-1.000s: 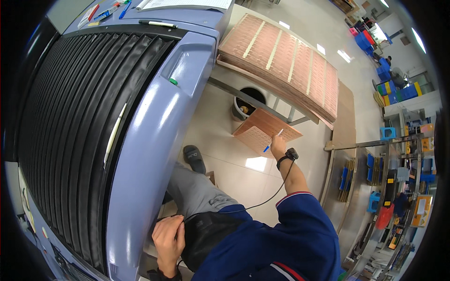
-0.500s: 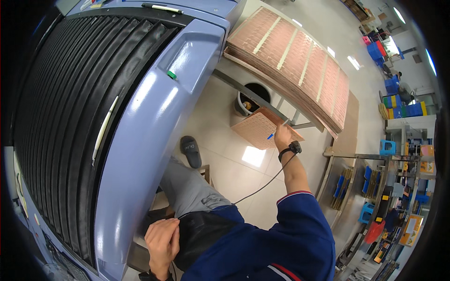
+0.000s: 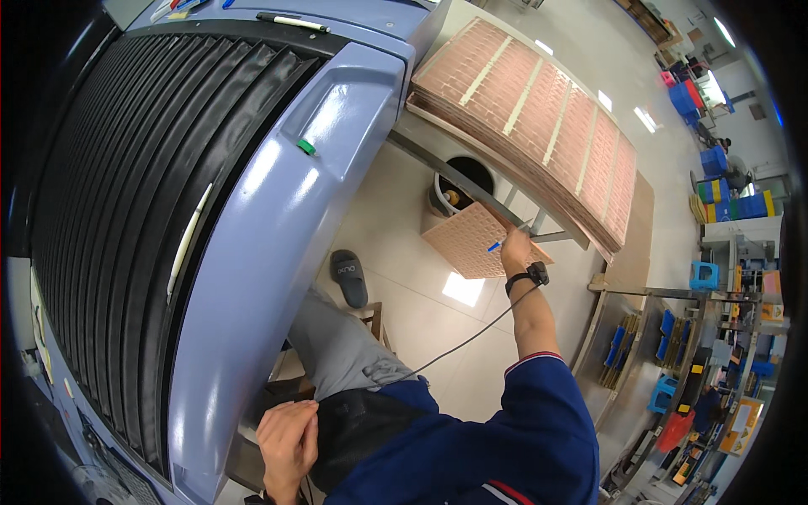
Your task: The recorder is inspecting copper-plated circuit board sheets and marking them with a pen at a workstation.
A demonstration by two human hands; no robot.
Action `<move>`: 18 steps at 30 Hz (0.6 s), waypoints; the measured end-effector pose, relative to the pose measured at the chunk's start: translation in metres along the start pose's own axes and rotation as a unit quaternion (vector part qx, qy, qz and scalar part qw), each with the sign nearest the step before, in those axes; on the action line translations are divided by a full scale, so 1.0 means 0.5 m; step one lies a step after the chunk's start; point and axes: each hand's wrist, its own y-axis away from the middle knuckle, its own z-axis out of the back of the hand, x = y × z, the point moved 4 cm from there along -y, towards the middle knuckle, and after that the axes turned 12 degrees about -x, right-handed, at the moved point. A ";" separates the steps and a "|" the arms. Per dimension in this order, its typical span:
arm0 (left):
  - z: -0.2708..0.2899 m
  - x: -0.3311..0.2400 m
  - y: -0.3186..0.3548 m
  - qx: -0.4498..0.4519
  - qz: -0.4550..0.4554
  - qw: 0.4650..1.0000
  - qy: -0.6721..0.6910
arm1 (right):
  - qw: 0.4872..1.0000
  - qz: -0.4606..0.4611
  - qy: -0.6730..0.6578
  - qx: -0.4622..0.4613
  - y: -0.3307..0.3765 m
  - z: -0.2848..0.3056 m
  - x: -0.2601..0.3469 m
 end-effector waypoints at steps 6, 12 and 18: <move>0.001 -0.001 -0.006 0.002 0.006 1.000 -0.002 | 0.998 0.022 -0.037 -0.049 0.015 -0.003 -0.008; -0.005 -0.004 -0.020 0.004 0.002 1.000 0.008 | 0.997 -0.028 -0.065 -0.039 0.013 -0.007 -0.036; -0.009 -0.009 -0.021 0.004 0.009 1.000 0.014 | 0.981 -0.077 -0.158 -0.081 0.050 0.003 -0.004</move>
